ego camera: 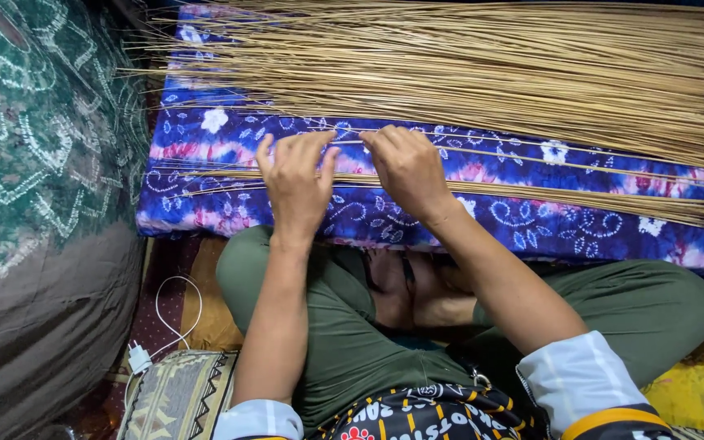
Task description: Bundling and tying thin wooden sticks together using thread while sitting on the floor.
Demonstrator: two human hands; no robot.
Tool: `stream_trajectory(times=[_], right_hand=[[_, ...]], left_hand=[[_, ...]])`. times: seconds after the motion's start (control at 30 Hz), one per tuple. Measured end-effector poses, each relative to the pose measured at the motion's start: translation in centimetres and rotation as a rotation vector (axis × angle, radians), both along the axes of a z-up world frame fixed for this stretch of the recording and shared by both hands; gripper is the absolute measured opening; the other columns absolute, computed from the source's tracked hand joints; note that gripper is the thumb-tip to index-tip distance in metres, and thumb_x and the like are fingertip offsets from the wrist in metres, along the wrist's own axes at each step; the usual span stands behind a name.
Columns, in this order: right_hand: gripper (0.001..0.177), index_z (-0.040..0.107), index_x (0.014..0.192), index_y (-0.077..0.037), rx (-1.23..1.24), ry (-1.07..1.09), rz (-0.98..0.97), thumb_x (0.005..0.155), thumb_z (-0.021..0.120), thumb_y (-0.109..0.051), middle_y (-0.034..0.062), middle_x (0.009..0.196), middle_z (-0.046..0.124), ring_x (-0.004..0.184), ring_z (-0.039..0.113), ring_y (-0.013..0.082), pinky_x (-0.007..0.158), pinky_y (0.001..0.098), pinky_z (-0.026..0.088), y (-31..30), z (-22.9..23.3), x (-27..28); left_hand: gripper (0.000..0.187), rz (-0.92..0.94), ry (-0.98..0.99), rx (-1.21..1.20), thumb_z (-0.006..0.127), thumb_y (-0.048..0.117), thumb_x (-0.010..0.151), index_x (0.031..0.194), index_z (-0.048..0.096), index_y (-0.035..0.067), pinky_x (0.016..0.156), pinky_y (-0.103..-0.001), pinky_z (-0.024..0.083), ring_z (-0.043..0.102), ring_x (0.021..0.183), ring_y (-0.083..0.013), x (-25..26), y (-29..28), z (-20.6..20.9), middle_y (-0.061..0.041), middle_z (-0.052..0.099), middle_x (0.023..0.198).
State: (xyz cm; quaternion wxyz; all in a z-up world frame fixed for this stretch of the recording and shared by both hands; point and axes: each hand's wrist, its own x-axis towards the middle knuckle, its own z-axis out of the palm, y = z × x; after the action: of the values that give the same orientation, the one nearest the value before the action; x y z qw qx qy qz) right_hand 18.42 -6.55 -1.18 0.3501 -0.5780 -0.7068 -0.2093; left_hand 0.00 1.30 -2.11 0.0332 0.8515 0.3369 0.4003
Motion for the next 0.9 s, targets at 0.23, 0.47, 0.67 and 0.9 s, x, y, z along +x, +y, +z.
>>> stream_trajectory(times=[0.23, 0.47, 0.67, 0.9], right_hand=[[0.011, 0.070, 0.107, -0.010, -0.001, 0.020, -0.002, 0.104, 0.060, -0.010, 0.0028, 0.083, 0.060, 0.076, 0.065, 0.0225, 0.065, 0.0332, 0.049, -0.3, 0.6, -0.8], [0.009, 0.071, 0.107, -0.010, 0.002, -0.006, -0.012, 0.103, 0.062, -0.011, 0.0024, 0.083, 0.061, 0.077, 0.066, 0.0219, 0.067, 0.0323, 0.050, -0.4, 0.1, -0.2], [0.011, 0.070, 0.111, -0.009, -0.021, 0.037, -0.015, 0.103, 0.062, -0.009, 0.0041, 0.084, 0.062, 0.079, 0.068, 0.0237, 0.067, 0.0341, 0.051, -0.6, -0.8, 0.3], [0.008, 0.071, 0.106, -0.010, -0.022, 0.000, -0.048, 0.103, 0.063, -0.011, 0.0036, 0.082, 0.062, 0.077, 0.067, 0.0233, 0.065, 0.0342, 0.049, -1.2, -1.0, 0.3]], left_hand=[[0.009, 0.065, -0.046, 0.024, 0.068, 0.032, 0.105, 0.107, 0.075, 0.028, 0.113, -0.045, 0.032, 0.070, 0.093, -0.0135, -0.4, 0.0, -0.4, 0.009, 0.077, 0.097], [0.017, 0.010, 0.005, 0.053, 0.073, 0.031, 0.100, 0.116, 0.073, 0.027, 0.114, -0.052, 0.029, 0.065, 0.102, -0.0182, 0.9, -0.4, 0.0, 0.005, 0.075, 0.102], [0.009, 0.068, -0.029, 0.054, 0.068, 0.034, 0.104, 0.108, 0.075, 0.029, 0.112, -0.047, 0.032, 0.067, 0.094, -0.0138, -0.1, 1.0, -2.1, 0.008, 0.076, 0.096], [0.017, -0.050, 0.047, 0.045, 0.072, 0.029, 0.100, 0.116, 0.074, 0.026, 0.116, -0.058, 0.022, 0.059, 0.110, -0.0214, 0.9, -0.8, 1.0, 0.003, 0.072, 0.106]])
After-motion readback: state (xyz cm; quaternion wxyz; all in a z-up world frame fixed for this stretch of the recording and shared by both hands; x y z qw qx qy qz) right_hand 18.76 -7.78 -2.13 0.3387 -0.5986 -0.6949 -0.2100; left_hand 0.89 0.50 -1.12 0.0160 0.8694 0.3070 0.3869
